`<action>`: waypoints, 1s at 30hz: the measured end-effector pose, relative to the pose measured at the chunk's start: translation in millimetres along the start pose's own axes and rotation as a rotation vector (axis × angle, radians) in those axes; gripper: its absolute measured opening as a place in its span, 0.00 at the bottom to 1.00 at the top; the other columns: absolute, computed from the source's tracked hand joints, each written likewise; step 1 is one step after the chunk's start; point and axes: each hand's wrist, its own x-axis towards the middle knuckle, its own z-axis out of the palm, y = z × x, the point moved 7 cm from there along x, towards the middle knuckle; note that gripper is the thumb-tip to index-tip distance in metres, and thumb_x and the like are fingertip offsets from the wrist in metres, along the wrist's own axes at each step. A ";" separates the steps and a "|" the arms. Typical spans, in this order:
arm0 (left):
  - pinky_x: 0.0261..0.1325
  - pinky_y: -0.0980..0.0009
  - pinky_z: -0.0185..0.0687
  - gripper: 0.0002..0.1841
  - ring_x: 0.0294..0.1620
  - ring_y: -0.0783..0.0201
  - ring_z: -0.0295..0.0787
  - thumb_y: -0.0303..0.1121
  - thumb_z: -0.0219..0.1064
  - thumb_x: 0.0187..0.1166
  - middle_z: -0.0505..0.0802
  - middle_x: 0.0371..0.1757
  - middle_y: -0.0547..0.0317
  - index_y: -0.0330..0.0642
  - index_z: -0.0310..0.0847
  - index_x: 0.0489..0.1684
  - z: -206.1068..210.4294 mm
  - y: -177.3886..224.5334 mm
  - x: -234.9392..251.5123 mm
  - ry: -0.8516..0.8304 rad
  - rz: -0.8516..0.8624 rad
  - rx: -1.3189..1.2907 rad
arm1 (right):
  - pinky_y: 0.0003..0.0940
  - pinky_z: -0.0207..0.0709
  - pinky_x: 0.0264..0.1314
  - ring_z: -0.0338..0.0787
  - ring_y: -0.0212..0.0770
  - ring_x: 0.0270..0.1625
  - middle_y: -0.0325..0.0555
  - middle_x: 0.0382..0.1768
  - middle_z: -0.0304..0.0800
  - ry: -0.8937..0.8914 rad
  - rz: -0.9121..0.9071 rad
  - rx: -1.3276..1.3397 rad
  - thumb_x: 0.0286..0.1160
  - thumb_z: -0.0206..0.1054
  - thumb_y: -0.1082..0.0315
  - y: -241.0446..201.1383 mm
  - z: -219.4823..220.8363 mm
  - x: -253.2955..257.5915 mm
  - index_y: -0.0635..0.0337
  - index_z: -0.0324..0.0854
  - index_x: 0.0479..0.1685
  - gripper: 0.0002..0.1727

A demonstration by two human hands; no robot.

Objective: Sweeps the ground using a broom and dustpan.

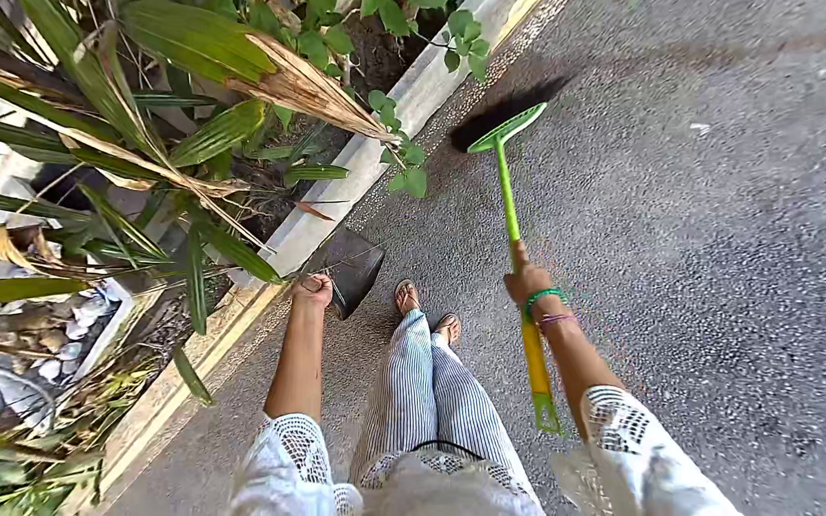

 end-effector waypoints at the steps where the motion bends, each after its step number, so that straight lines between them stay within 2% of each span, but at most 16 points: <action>1: 0.20 0.78 0.74 0.17 0.16 0.70 0.72 0.47 0.42 0.93 0.74 0.22 0.62 0.48 0.65 0.37 -0.9 -0.4 -0.1 -0.002 0.001 0.004 | 0.66 0.78 0.66 0.87 0.73 0.63 0.80 0.63 0.82 -0.074 -0.009 -0.043 0.83 0.61 0.66 -5.8 30.4 0.2 0.50 0.20 0.97 0.53; 4: 0.21 0.79 0.73 0.17 0.17 0.71 0.72 0.49 0.42 0.92 0.74 0.22 0.62 0.50 0.65 0.36 -6.8 -2.5 -1.4 0.007 0.009 0.004 | 0.65 0.77 0.69 0.85 0.72 0.68 0.78 0.66 0.81 -0.295 -0.063 -0.211 0.86 0.57 0.67 -12.2 125.8 -40.0 0.47 0.13 0.96 0.53; 5: 0.22 0.78 0.74 0.17 0.17 0.71 0.73 0.50 0.42 0.92 0.74 0.22 0.62 0.50 0.65 0.37 -9.5 -2.7 -1.7 0.006 0.009 0.003 | 0.65 0.77 0.70 0.85 0.72 0.68 0.77 0.67 0.80 -0.345 -0.090 -0.240 0.85 0.56 0.68 -12.1 146.6 -58.3 0.45 0.13 0.96 0.53; 7: 0.23 0.77 0.75 0.17 0.18 0.70 0.73 0.49 0.43 0.92 0.74 0.24 0.62 0.50 0.65 0.37 -13.5 -2.4 -1.8 -0.004 0.005 0.000 | 0.67 0.76 0.70 0.85 0.73 0.68 0.76 0.67 0.81 -0.433 -0.158 -0.234 0.83 0.58 0.69 -10.9 158.5 -90.7 0.41 0.21 0.98 0.52; 8: 0.22 0.77 0.75 0.17 0.17 0.70 0.73 0.48 0.43 0.92 0.75 0.23 0.61 0.49 0.65 0.36 -15.6 -2.3 -1.4 -0.003 0.001 0.004 | 0.68 0.76 0.69 0.86 0.72 0.66 0.76 0.66 0.82 -0.468 -0.192 -0.199 0.82 0.60 0.68 -6.3 154.8 -104.8 0.39 0.26 0.99 0.51; 10: 0.21 0.77 0.75 0.17 0.17 0.70 0.74 0.49 0.42 0.92 0.75 0.21 0.61 0.49 0.65 0.37 -19.7 -1.5 0.5 -0.021 -0.013 0.023 | 0.68 0.78 0.66 0.89 0.71 0.62 0.73 0.62 0.86 -0.495 -0.217 -0.146 0.83 0.61 0.66 11.9 136.4 -135.6 0.34 0.30 0.99 0.50; 13: 0.20 0.78 0.73 0.18 0.15 0.70 0.71 0.48 0.40 0.92 0.74 0.20 0.61 0.49 0.65 0.36 -25.2 1.0 0.1 -0.049 -0.019 0.030 | 0.66 0.82 0.51 0.91 0.67 0.44 0.70 0.50 0.89 -0.376 -0.206 -0.044 0.82 0.60 0.68 50.7 90.5 -166.2 0.34 0.32 0.99 0.49; 15: 0.19 0.78 0.73 0.19 0.14 0.70 0.72 0.49 0.40 0.93 0.74 0.19 0.62 0.48 0.65 0.35 -31.7 1.9 3.2 -0.057 -0.024 0.041 | 0.62 0.83 0.40 0.89 0.62 0.33 0.69 0.44 0.89 -0.218 -0.199 0.060 0.82 0.60 0.68 70.7 51.8 -158.5 0.38 0.34 0.99 0.48; 18: 0.20 0.77 0.75 0.20 0.15 0.70 0.73 0.50 0.39 0.93 0.74 0.19 0.62 0.48 0.65 0.36 -36.5 2.8 3.9 -0.065 -0.017 0.045 | 0.52 0.82 0.32 0.85 0.52 0.26 0.63 0.41 0.86 -0.070 -0.136 0.225 0.86 0.57 0.67 78.9 1.8 -99.3 0.40 0.33 0.99 0.46; 19: 0.21 0.77 0.75 0.19 0.15 0.70 0.73 0.50 0.39 0.93 0.74 0.19 0.62 0.48 0.65 0.36 -37.8 2.9 4.0 -0.071 -0.014 0.042 | 0.48 0.82 0.32 0.84 0.48 0.26 0.61 0.40 0.85 -0.047 -0.106 0.269 0.88 0.55 0.66 75.2 -7.6 -75.0 0.41 0.30 0.99 0.45; 21: 0.19 0.78 0.75 0.19 0.14 0.70 0.72 0.48 0.40 0.93 0.74 0.18 0.62 0.48 0.65 0.35 -40.5 1.3 4.4 -0.069 -0.015 0.032 | 0.47 0.84 0.37 0.86 0.48 0.29 0.61 0.41 0.85 -0.015 -0.067 0.317 0.90 0.54 0.66 64.2 -8.8 -29.7 0.43 0.24 0.98 0.46; 24: 0.18 0.78 0.74 0.19 0.13 0.70 0.72 0.49 0.41 0.93 0.74 0.18 0.61 0.47 0.64 0.35 -44.8 -2.9 7.3 -0.066 -0.027 0.017 | 0.57 0.85 0.52 0.92 0.60 0.45 0.71 0.53 0.86 -0.068 -0.073 0.239 0.87 0.59 0.64 47.7 47.4 -5.6 0.50 0.22 0.98 0.50; 26: 0.18 0.79 0.75 0.18 0.13 0.70 0.73 0.49 0.41 0.93 0.74 0.19 0.61 0.47 0.64 0.35 -45.7 -5.3 7.8 -0.058 -0.030 0.017 | 0.62 0.81 0.63 0.91 0.66 0.58 0.74 0.61 0.85 -0.190 -0.078 0.120 0.85 0.60 0.64 39.3 112.3 -32.5 0.51 0.20 0.97 0.52; 28: 0.18 0.79 0.76 0.18 0.14 0.70 0.74 0.48 0.42 0.93 0.75 0.19 0.61 0.47 0.64 0.35 -47.8 -6.2 9.4 -0.060 -0.033 0.017 | 0.65 0.77 0.70 0.87 0.70 0.65 0.75 0.68 0.81 -0.323 -0.070 0.048 0.83 0.61 0.67 36.8 161.0 -80.1 0.47 0.20 0.98 0.53; 30: 0.18 0.78 0.77 0.18 0.13 0.69 0.74 0.47 0.42 0.92 0.75 0.18 0.61 0.47 0.65 0.34 -52.8 -2.6 12.6 -0.065 -0.046 0.021 | 0.66 0.80 0.63 0.90 0.69 0.59 0.72 0.65 0.84 -0.427 -0.118 0.051 0.83 0.61 0.67 42.1 172.7 -117.0 0.39 0.28 0.99 0.51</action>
